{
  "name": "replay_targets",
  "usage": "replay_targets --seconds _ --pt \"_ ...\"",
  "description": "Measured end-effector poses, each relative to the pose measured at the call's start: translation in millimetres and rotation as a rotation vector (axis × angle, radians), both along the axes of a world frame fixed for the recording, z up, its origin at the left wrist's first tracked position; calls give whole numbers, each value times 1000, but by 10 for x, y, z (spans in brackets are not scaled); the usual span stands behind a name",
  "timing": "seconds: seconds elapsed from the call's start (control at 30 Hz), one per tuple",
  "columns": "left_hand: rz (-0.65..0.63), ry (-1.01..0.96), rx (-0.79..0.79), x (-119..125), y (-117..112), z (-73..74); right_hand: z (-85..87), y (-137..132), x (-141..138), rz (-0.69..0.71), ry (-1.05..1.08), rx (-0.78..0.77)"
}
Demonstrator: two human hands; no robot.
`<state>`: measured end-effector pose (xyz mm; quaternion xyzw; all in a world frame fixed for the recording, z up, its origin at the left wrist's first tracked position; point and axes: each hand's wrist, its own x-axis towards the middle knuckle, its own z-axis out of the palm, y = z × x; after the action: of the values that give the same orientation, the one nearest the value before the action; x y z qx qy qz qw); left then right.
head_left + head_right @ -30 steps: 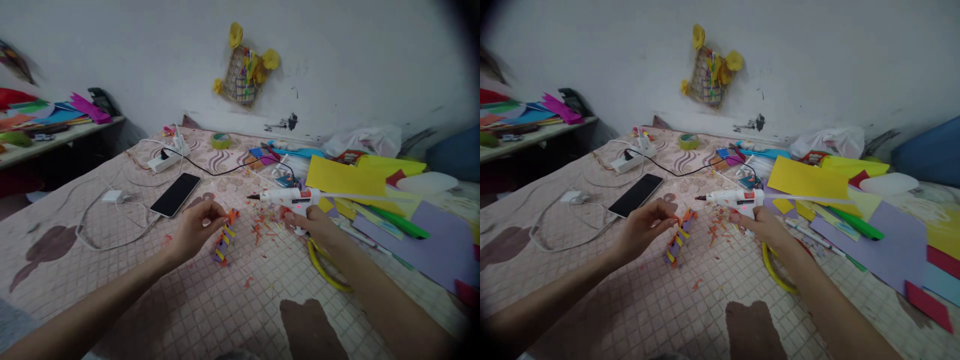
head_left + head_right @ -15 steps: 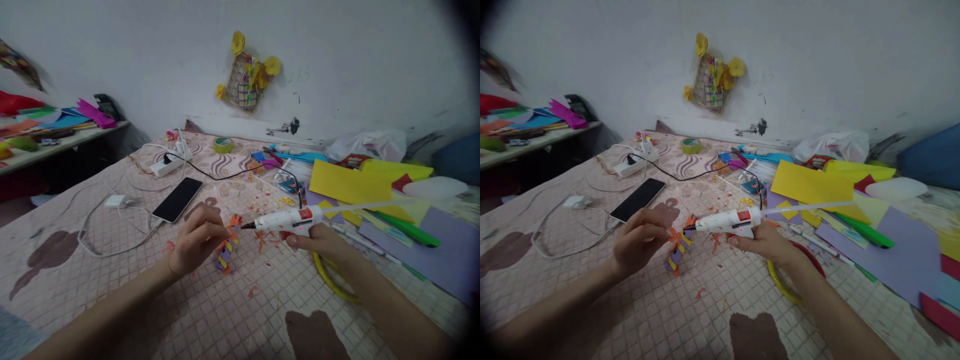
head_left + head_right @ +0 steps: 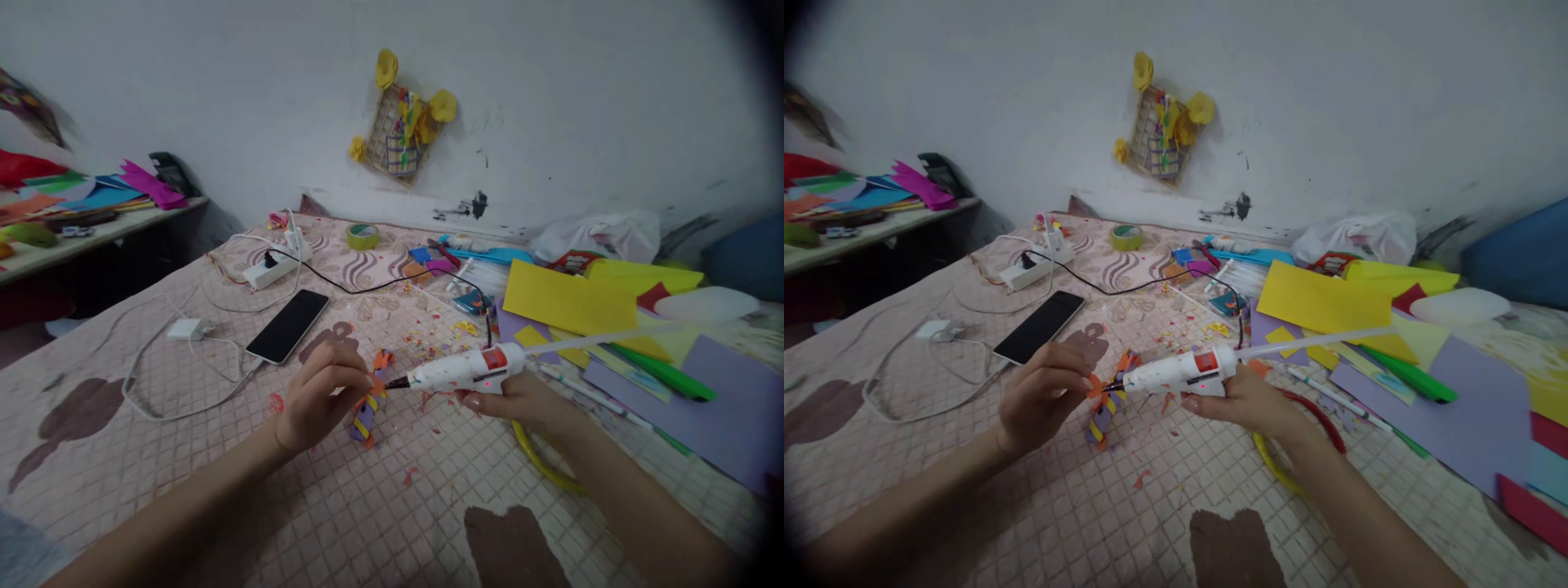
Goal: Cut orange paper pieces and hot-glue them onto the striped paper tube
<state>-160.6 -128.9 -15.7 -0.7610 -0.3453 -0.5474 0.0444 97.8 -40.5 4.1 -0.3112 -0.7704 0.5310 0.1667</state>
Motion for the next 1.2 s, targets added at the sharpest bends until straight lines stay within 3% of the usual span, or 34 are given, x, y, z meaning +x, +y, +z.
replay_targets --seconds 1.2 --pt "-9 0 -14 20 -8 14 -19 37 -7 26 6 71"
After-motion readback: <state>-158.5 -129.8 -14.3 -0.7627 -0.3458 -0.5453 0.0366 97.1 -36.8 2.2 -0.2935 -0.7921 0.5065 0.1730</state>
